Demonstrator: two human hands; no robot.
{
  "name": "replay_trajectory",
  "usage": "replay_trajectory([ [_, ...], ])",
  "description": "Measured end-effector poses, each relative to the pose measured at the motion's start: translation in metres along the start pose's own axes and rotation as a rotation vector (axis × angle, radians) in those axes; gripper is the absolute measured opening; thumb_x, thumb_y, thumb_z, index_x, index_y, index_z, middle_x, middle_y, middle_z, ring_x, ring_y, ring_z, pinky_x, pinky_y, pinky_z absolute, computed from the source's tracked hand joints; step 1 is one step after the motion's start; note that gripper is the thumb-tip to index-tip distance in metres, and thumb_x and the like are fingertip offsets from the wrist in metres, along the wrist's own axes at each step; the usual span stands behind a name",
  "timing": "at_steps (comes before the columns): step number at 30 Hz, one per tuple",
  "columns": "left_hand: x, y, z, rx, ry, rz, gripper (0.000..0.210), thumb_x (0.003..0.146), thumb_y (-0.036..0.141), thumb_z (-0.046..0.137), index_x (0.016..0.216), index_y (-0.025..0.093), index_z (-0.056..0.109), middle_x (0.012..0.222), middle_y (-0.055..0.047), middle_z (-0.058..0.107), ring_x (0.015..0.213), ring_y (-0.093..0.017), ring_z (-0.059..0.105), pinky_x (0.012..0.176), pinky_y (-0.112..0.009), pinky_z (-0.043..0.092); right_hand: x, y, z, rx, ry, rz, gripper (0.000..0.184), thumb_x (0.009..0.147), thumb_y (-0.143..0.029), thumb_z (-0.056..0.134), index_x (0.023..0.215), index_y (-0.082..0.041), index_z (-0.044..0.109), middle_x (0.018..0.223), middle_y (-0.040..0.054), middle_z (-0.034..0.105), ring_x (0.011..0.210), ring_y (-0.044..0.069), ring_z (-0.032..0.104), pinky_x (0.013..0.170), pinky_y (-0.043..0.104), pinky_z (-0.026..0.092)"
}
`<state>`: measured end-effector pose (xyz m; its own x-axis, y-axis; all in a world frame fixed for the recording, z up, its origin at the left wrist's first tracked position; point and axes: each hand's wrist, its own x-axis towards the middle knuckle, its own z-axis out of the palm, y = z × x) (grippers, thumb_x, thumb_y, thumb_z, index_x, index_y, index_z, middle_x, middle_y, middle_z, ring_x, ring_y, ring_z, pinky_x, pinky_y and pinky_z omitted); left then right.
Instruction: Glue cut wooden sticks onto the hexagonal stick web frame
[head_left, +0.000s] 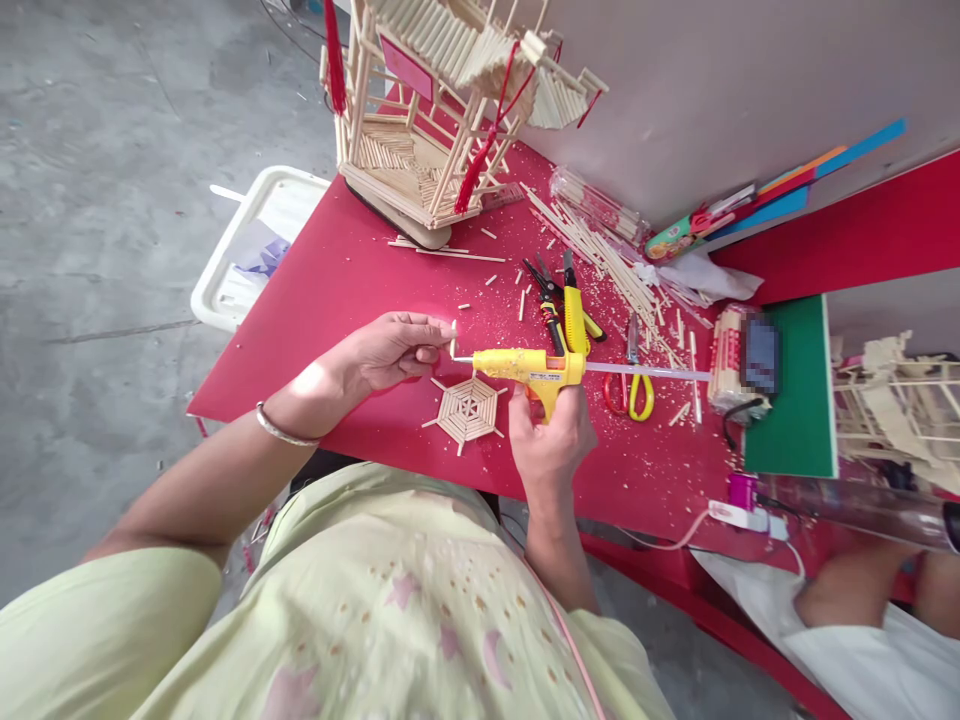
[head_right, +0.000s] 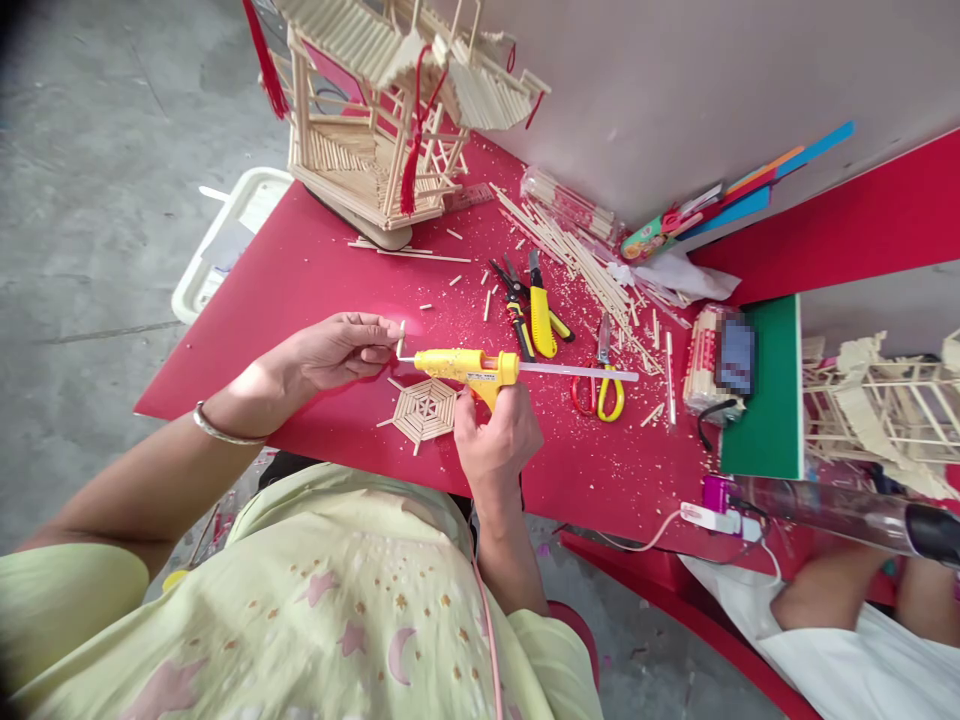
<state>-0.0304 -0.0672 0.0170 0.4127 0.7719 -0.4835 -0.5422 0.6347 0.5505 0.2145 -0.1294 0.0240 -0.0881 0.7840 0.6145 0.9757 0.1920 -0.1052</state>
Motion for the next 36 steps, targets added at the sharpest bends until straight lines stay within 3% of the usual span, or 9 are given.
replay_trajectory([
  [36,-0.0027,0.0011,0.0033,-0.062,0.027,0.001,0.017,0.07,0.004,0.082,0.071,0.008,0.066,0.055,0.001,0.048,0.042,-0.003,0.037,0.034,-0.011,0.024,-0.0033,-0.0017,0.0015,-0.031,0.034,-0.012,0.025,0.094,-0.038,0.062,0.108,-0.019,0.06,0.083,0.0048,0.067,0.075,0.021,0.068,0.064,0.032,0.051],
])
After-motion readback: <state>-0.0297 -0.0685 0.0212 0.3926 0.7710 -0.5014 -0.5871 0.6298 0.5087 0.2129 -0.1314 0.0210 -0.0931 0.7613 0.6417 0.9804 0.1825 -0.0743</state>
